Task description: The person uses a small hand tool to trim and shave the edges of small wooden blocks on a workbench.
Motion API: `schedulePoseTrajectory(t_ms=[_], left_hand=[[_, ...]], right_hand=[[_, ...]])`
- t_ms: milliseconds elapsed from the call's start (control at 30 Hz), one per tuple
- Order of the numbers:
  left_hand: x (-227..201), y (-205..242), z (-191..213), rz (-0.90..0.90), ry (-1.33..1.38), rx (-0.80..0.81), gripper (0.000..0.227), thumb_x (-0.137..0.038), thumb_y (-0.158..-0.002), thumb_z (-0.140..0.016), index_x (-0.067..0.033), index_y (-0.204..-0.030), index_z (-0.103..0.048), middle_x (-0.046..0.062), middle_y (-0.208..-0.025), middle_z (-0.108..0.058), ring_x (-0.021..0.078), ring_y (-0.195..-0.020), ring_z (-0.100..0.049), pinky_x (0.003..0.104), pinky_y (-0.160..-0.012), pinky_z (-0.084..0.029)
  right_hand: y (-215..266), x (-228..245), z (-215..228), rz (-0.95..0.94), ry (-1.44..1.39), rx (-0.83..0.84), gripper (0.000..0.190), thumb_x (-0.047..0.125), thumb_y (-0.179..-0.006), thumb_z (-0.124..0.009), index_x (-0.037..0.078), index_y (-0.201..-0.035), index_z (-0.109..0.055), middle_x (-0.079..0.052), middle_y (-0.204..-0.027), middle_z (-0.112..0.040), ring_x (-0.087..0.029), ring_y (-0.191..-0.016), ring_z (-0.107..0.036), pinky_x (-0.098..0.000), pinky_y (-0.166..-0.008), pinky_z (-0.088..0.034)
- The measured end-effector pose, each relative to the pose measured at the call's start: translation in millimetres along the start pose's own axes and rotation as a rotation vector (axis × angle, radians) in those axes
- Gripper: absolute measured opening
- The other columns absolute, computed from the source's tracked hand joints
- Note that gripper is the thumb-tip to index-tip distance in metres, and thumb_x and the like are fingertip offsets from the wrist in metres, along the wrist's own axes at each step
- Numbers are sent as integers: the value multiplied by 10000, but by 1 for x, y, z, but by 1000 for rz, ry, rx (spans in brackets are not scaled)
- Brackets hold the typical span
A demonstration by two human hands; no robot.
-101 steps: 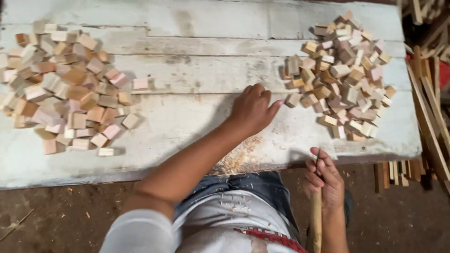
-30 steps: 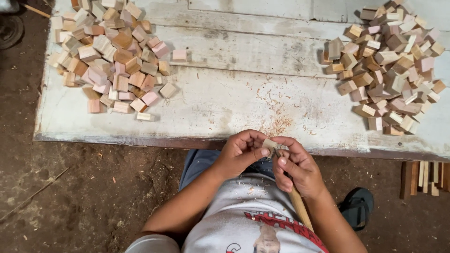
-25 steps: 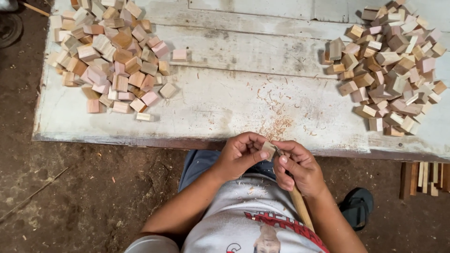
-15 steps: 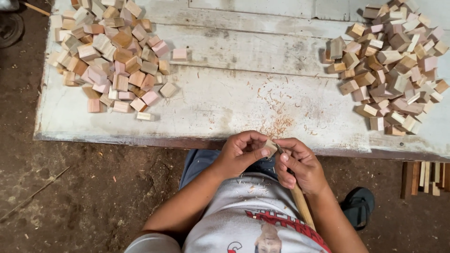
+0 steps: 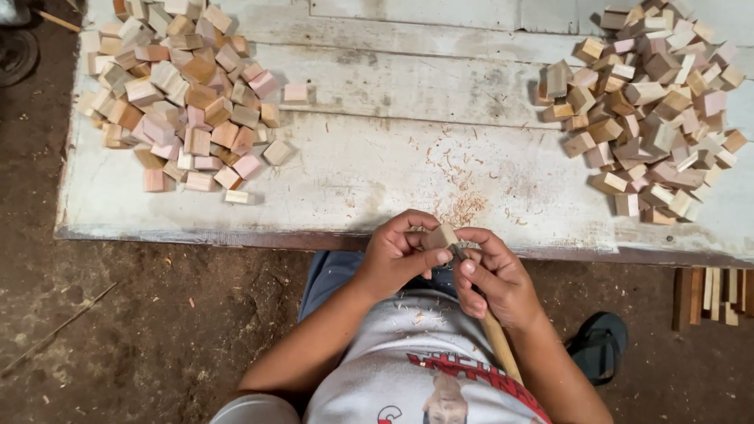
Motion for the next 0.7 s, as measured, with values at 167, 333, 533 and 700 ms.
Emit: schedulePoseTrajectory(t_ms=[167,333,533,700], left_hand=[[-7,3,-2,-58,-56,35,269,17,-935,-722,118,-1173,-647,225,-900,-735,189,-680,-731,279,-536,-632],[-5,2,-2,-117,-108,52,284,23,-927,-734,141,-1175,-664,221,-890,-718,186,-689,-727,303,-569,-644],[-2,5,0,-133,-65,41,310,38,-922,-733,164,-1194,-654,244,-971,-714,215,-798,-736,325,-626,-657],[0,6,-1,-101,-2,44,285,34,-938,-715,155,-1190,-663,219,-995,-723,201,-842,-738,301,-662,-662]], right_hand=[[-2,13,-12,18,-33,67,508,-16,-962,-551,-55,-1449,-411,-137,-665,-480,-107,-351,-443,-247,-250,-464],[-2,7,-11,27,11,81,527,-42,-961,-535,-66,-1467,-391,-133,-639,-491,-112,-331,-444,-252,-240,-465],[-4,5,-10,19,26,26,446,-44,-952,-550,-70,-1394,-495,-146,-610,-501,-127,-316,-447,-264,-227,-458],[-7,0,0,14,42,-52,362,-39,-957,-547,-84,-1315,-582,-151,-593,-479,-123,-316,-435,-255,-219,-437]])
Point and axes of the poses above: each hand's wrist, its own y-axis away from the middle knuckle, its own z-axis out of the back of the hand, x = y × z, the point moved 1 cm from there along -y, towards the middle knuckle
